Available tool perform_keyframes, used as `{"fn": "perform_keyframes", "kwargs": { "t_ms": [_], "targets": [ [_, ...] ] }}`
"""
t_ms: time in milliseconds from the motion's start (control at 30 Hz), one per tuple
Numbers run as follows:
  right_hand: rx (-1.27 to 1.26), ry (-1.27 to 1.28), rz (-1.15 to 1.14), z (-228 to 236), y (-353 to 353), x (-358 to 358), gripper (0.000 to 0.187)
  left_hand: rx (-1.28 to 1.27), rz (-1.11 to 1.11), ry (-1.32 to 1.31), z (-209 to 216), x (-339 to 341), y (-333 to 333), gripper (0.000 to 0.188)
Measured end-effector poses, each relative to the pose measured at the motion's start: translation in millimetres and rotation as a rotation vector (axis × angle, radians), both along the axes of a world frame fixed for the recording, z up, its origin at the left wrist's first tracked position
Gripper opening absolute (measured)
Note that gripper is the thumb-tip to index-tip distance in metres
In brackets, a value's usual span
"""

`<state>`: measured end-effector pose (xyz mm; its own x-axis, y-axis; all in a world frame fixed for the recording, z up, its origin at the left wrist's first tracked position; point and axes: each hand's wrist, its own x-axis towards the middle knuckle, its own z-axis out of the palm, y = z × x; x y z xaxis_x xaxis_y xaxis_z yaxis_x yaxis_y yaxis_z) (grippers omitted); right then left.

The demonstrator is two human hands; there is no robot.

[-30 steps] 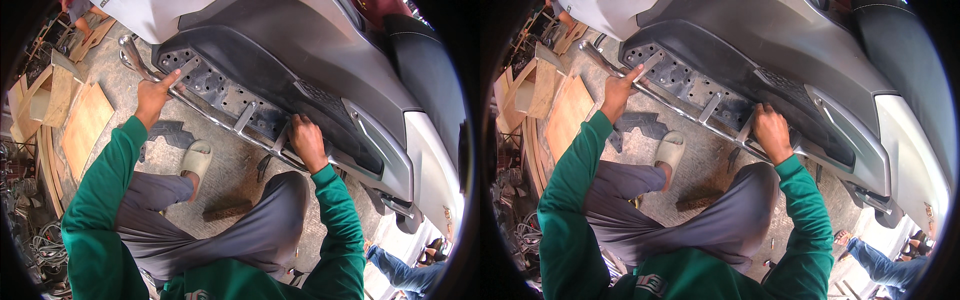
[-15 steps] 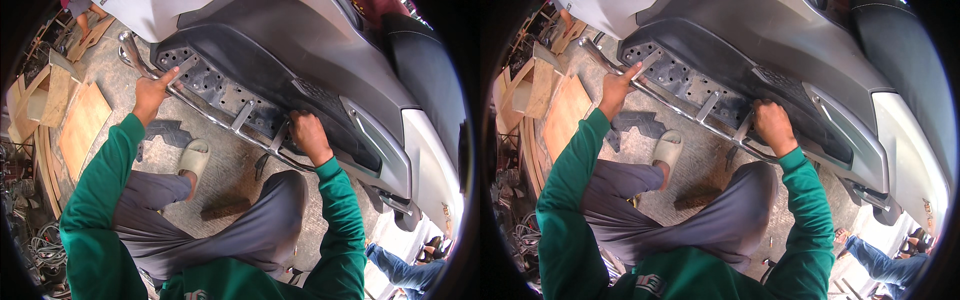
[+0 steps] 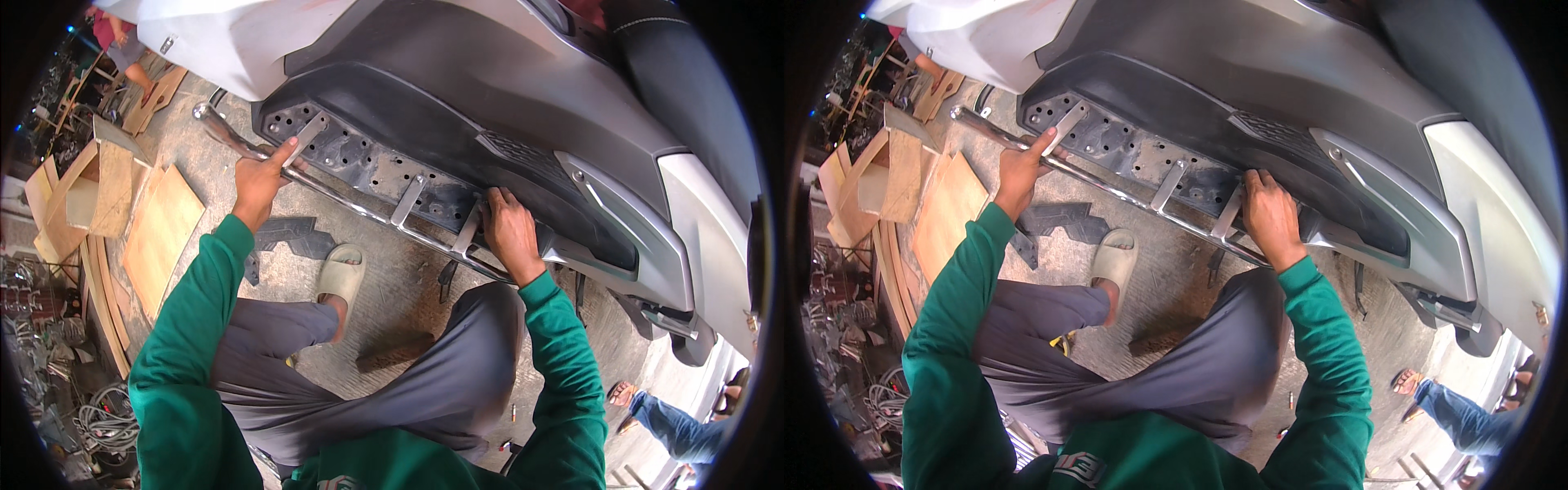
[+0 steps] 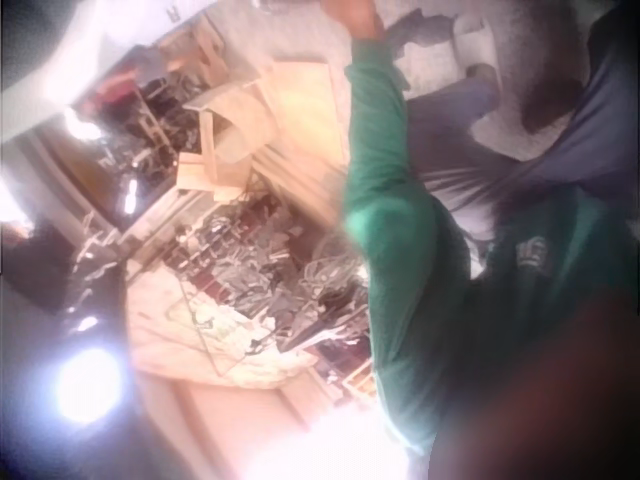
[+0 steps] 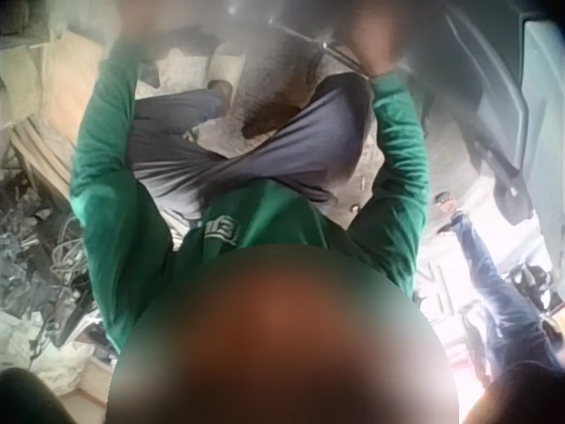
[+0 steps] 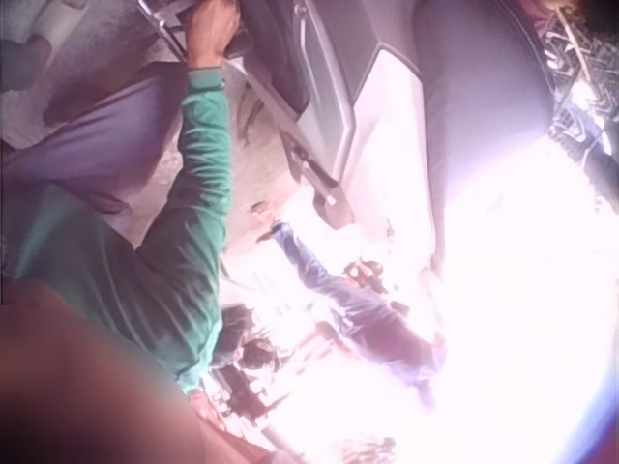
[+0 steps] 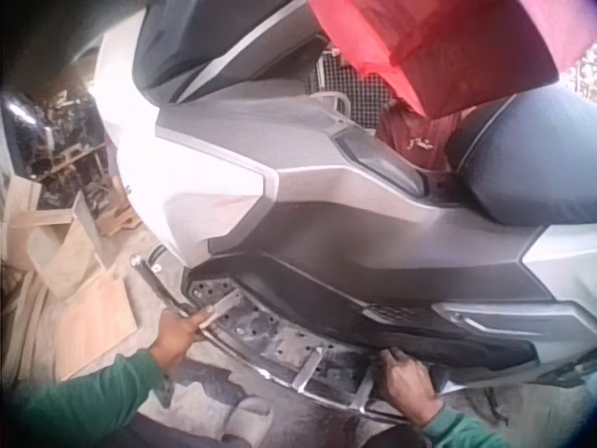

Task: The person installs a chrome metal bar onto the side of a white Honda scooter. They position the bar, align it with the mounting holes, and secure it using bolts and nuts, tightening them by hand.

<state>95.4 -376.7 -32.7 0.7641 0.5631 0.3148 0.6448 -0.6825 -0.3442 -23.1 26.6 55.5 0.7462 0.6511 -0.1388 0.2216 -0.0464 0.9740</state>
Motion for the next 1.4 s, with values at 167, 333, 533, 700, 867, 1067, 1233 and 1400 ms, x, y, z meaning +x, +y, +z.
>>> {"fn": "perform_keyframes", "kwargs": {
  "t_ms": [167, 333, 533, 700, 867, 1067, 1233, 1400],
  "targets": [
    [0.029, -0.207, 0.009, -5, 6, -6, 0.017, 0.003, -0.010, 0.017, 0, 0, 3, 0.046],
    [-0.111, 0.091, -0.027, 7, -1, 0, 0.019, -0.055, 0.005, 0.013, -3, 2, 8, 0.048],
    [-0.045, -0.092, -0.043, 4, 8, -12, 0.019, -0.064, 0.002, 0.014, -4, 2, 9, 0.049],
    [-0.166, -0.063, 0.007, 13, 1, -2, 0.016, -0.034, -0.001, 0.033, -3, 3, 9, 0.048],
    [-0.296, -0.139, 0.126, 22, 17, 5, 0.011, -0.024, -0.003, 0.046, -3, 3, 10, 0.049],
    [-0.347, -0.158, 0.221, 25, 19, 29, 0.010, -0.058, -0.011, 0.024, -6, 2, 11, 0.052],
    [-0.344, -0.057, 0.289, 27, 13, 42, 0.010, -0.085, 0.013, -0.018, -7, 2, 10, 0.043],
    [-0.366, -0.088, 0.273, 20, 17, 29, 0.017, -0.085, -0.009, 0.014, -5, 3, 11, 0.052]
  ]
}}
